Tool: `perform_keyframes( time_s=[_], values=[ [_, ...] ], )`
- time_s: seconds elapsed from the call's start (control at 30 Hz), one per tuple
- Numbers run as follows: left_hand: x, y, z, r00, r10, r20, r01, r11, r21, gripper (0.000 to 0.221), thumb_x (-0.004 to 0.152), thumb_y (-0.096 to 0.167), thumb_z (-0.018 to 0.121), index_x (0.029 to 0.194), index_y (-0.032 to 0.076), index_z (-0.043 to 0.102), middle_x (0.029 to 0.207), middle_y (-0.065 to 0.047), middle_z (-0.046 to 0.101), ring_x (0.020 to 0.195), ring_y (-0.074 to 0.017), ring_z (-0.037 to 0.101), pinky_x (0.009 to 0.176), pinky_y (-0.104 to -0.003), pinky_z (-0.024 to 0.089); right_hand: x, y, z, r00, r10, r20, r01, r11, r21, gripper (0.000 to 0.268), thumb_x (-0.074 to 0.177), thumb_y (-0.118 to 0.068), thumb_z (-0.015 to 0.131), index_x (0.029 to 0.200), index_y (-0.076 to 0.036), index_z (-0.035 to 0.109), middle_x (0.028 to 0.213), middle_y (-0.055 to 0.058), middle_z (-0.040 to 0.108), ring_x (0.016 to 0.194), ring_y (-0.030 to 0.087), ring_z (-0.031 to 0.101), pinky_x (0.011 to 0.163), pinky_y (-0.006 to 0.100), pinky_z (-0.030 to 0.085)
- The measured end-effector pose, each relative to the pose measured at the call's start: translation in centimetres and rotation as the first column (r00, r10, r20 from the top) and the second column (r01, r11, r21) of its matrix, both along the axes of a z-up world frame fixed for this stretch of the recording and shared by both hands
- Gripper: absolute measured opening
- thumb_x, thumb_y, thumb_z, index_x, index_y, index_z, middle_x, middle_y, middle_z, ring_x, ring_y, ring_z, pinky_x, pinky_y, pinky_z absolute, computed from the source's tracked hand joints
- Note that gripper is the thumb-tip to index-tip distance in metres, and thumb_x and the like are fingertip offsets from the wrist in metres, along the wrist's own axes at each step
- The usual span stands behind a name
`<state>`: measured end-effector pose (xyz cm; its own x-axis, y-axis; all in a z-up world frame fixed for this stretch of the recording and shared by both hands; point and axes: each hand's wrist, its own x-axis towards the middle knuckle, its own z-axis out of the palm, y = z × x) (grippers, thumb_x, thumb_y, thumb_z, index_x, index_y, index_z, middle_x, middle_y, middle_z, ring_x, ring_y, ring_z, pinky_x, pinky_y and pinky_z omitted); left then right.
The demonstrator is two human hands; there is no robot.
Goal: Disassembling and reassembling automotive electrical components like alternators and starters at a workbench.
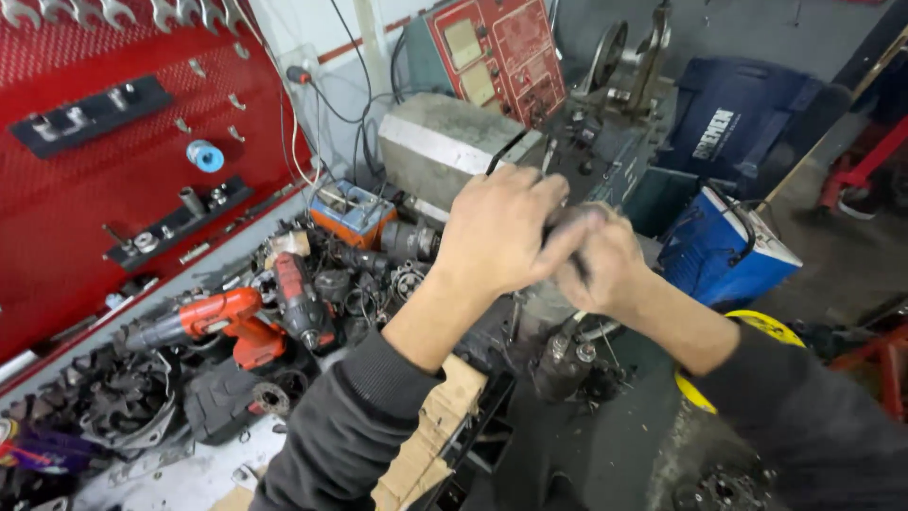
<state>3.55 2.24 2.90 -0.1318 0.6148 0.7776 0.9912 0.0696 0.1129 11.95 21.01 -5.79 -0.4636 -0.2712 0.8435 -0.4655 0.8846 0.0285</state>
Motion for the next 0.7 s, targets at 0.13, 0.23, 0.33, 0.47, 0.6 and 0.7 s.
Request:
perform_keyframes(
  time_s=[0.13,0.23,0.33,0.47,0.6,0.7],
  values=[
    [4.0,1.5,-0.5,0.888,0.460,-0.017,-0.455,0.882,0.122,0.035,0.096,0.039,0.064,0.099,0.005,0.069,0.079,-0.014,0.067,0.074,-0.0344,0.068,0.062,-0.046,0.053,-2.0,1.8,-4.5,0.950,0.165,0.265,0.033,0.791,-0.611,0.028,0.106,-0.024,0.051,0.112,0.000,0.063,0.103,0.014,0.072,0.092,0.027,0.068,0.083,0.042,0.053],
    [5.8,1.1,0.0,0.877,0.479,-0.043,-0.479,0.878,0.021,0.030,0.094,0.027,0.062,0.109,0.003,0.070,0.084,-0.015,0.070,0.074,-0.0340,0.070,0.060,-0.045,0.055,-4.2,1.2,-4.9,0.913,0.379,0.153,-0.206,0.751,-0.627,0.030,0.111,-0.018,0.049,0.132,0.003,0.051,0.127,0.017,0.066,0.119,0.029,0.066,0.104,0.047,0.052],
    [4.9,-0.6,0.9,0.962,0.213,0.172,-0.197,0.975,-0.107,0.024,0.095,0.027,0.063,0.102,0.005,0.068,0.091,-0.015,0.073,0.077,-0.0358,0.071,0.066,-0.048,0.056,-5.0,1.0,-3.7,0.597,0.802,0.010,-0.048,0.048,-0.998,0.022,0.107,-0.022,0.052,0.117,-0.003,0.052,0.115,0.015,0.065,0.108,0.026,0.069,0.095,0.044,0.059],
    [0.3,-4.3,1.8,0.954,-0.258,0.153,0.268,0.962,-0.047,0.022,0.095,0.020,0.070,0.110,0.005,0.069,0.112,-0.013,0.073,0.097,-0.0331,0.072,0.085,-0.042,0.058,-7.4,1.9,-1.2,0.488,0.873,-0.011,0.342,-0.203,-0.917,0.031,0.102,-0.026,0.049,0.119,-0.003,0.061,0.105,0.011,0.070,0.088,0.022,0.070,0.073,0.037,0.056],
    [-0.9,-4.5,0.8,0.907,-0.397,0.142,0.402,0.916,-0.007,0.023,0.093,0.015,0.078,0.114,0.006,0.073,0.118,-0.009,0.074,0.107,-0.0307,0.072,0.095,-0.039,0.058,-6.2,2.0,3.0,0.447,0.821,0.354,0.438,0.144,-0.887,0.038,0.104,-0.036,0.051,0.114,-0.001,0.064,0.096,0.009,0.070,0.080,0.021,0.068,0.067,0.037,0.057],
    [0.2,-3.6,-1.2,0.959,-0.199,0.203,0.140,0.953,0.270,0.036,0.075,0.018,0.087,0.103,0.005,0.069,0.110,-0.015,0.067,0.100,-0.0329,0.069,0.084,-0.038,0.057,-3.6,0.9,8.7,0.350,0.514,0.783,0.430,0.654,-0.622,0.038,0.097,-0.032,0.056,0.117,-0.005,0.072,0.094,0.010,0.074,0.080,0.018,0.067,0.070,0.032,0.052]
  ],
)
